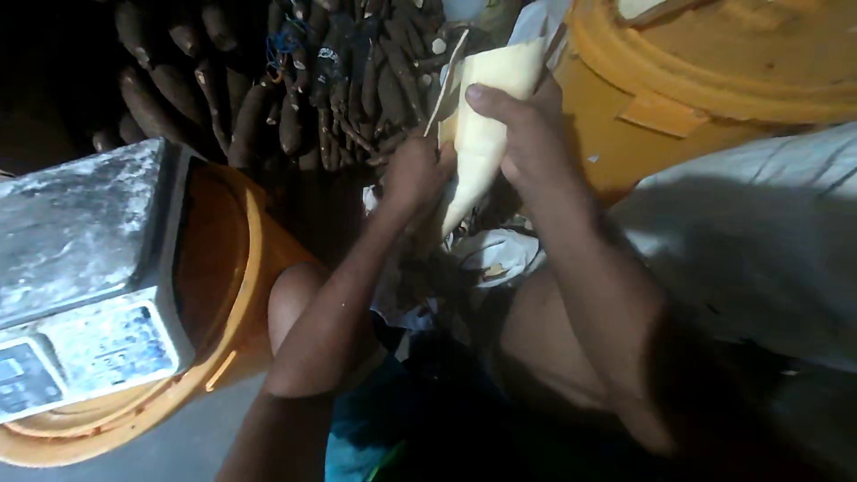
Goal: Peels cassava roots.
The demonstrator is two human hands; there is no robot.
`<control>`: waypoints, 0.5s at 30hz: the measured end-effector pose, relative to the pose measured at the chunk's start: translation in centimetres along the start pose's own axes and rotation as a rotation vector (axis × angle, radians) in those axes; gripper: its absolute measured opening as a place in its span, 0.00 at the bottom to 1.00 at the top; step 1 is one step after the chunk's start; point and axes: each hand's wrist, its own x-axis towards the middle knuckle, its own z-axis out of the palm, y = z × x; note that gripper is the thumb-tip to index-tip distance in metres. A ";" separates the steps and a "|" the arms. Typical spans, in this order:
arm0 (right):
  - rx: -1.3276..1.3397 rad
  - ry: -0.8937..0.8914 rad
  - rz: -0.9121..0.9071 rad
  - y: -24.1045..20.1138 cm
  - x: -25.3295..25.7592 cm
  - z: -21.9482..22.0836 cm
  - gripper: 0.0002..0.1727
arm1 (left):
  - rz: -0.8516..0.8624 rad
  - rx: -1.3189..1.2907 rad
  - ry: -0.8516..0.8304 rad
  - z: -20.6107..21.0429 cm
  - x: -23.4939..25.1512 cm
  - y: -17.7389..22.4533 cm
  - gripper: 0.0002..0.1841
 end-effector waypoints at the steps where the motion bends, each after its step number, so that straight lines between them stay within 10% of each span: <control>1: 0.013 -0.014 -0.010 -0.1 -0.1 0.0 0.41 | -0.029 -0.048 0.026 0.1 0.1 -0.2 0.22; 15: 0.269 -0.203 -0.078 -1.1 0.0 -2.3 0.33 | 0.258 -0.457 -0.019 -2.5 0.4 -1.8 0.13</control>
